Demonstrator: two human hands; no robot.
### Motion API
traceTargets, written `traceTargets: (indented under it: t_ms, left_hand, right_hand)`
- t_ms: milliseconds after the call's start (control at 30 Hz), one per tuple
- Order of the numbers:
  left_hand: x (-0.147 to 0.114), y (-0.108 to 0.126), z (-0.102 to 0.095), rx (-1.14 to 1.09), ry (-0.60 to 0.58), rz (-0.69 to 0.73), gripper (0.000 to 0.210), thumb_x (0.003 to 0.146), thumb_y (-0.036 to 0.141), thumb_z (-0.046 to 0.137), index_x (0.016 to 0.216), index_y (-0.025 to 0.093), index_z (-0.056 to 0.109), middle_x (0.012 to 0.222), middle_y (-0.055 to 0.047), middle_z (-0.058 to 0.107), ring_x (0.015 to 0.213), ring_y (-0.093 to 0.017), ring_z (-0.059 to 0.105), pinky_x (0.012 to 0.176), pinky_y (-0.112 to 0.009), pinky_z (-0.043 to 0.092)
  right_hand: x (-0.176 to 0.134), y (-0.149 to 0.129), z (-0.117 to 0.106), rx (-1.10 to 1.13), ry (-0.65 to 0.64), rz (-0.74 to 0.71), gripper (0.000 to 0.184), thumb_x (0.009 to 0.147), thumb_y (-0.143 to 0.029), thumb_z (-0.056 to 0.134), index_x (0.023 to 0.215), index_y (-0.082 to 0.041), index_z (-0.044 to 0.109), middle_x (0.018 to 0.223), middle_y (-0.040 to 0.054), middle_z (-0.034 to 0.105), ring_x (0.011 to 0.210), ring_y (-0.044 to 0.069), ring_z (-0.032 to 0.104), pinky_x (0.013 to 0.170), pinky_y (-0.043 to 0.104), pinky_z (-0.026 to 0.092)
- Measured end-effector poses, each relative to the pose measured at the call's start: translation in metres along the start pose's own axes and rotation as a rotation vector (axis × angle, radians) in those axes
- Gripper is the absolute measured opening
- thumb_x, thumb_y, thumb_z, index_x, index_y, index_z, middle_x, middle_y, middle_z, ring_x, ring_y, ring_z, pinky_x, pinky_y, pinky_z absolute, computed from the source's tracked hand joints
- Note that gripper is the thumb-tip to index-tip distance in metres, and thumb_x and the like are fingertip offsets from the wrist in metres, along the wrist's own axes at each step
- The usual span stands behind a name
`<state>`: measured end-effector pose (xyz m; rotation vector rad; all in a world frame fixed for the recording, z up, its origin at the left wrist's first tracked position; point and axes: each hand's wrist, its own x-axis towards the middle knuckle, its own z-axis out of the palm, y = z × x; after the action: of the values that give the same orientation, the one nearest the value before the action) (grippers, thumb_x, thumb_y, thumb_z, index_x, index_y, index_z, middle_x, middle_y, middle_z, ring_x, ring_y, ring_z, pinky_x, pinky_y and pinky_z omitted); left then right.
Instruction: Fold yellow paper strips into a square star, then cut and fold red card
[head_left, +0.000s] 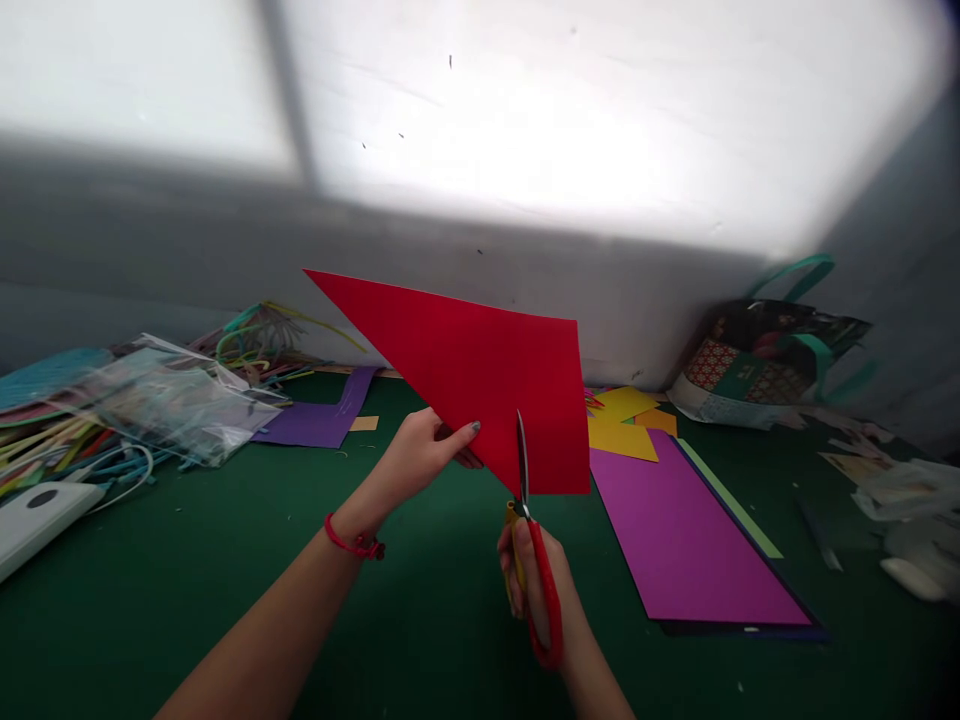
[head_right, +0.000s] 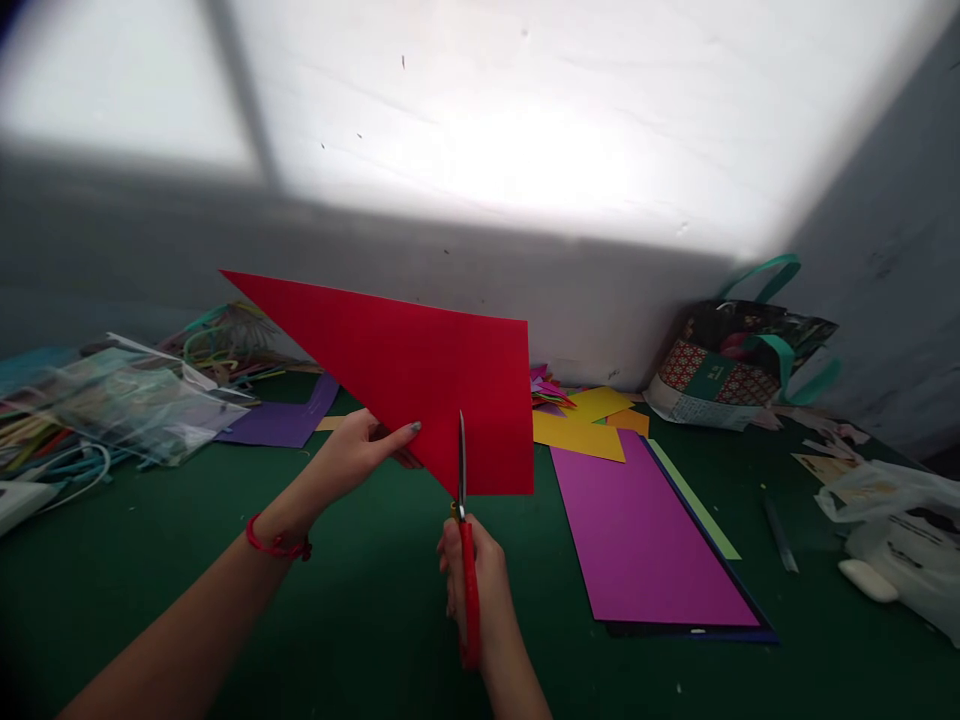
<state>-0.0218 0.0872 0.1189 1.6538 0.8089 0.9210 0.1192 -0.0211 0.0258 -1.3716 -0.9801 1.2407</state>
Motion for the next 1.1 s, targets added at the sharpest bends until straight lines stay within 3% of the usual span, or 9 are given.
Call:
traceTargets:
  t_ms: [300,633,833,1100]
  left_hand:
    - [0.000,-0.001,0.002,-0.095,-0.093,-0.131,0.026,0.079,0.034,0.055,0.088,0.010,0.057,0.073,-0.008,0.067,0.058,-0.020,0.066,0.058,-0.033,0.056]
    - [-0.004,0.004,0.007,-0.093,-0.139,-0.138,0.025,0.080,0.033,0.054,0.088,0.010,0.056,0.070,-0.008,0.067,0.060,-0.020,0.067,0.058,-0.031,0.055]
    - [-0.004,0.004,0.007,-0.062,-0.158,-0.114,0.025,0.081,0.033,0.052,0.087,0.010,0.056,0.074,-0.009,0.067,0.062,-0.021,0.067,0.061,-0.033,0.056]
    - [-0.005,0.003,0.007,-0.055,-0.171,-0.103,0.025,0.081,0.033,0.051,0.087,0.010,0.056,0.071,-0.009,0.067,0.063,-0.021,0.067,0.062,-0.034,0.056]
  right_hand:
    - [-0.007,-0.011,-0.007,0.103,-0.176,-0.086,0.049,0.084,-0.060,0.027,0.074,-0.017,0.047,0.054,-0.0048,0.042,0.036,0.004,0.035,0.038,0.019,0.035]
    - [-0.003,-0.007,-0.005,0.079,-0.059,-0.073,0.047,0.080,-0.062,0.036,0.070,-0.017,0.046,0.054,-0.0049,0.042,0.032,0.003,0.034,0.032,0.018,0.032]
    - [-0.001,-0.005,-0.003,0.028,-0.003,0.040,0.044,0.074,-0.062,0.047,0.067,-0.018,0.043,0.047,-0.0074,0.040,0.028,0.004,0.034,0.028,0.018,0.032]
    - [-0.005,-0.012,0.002,-0.013,0.054,0.070,0.044,0.074,-0.062,0.046,0.063,-0.020,0.040,0.041,-0.0087,0.037,0.025,0.005,0.032,0.026,0.017,0.030]
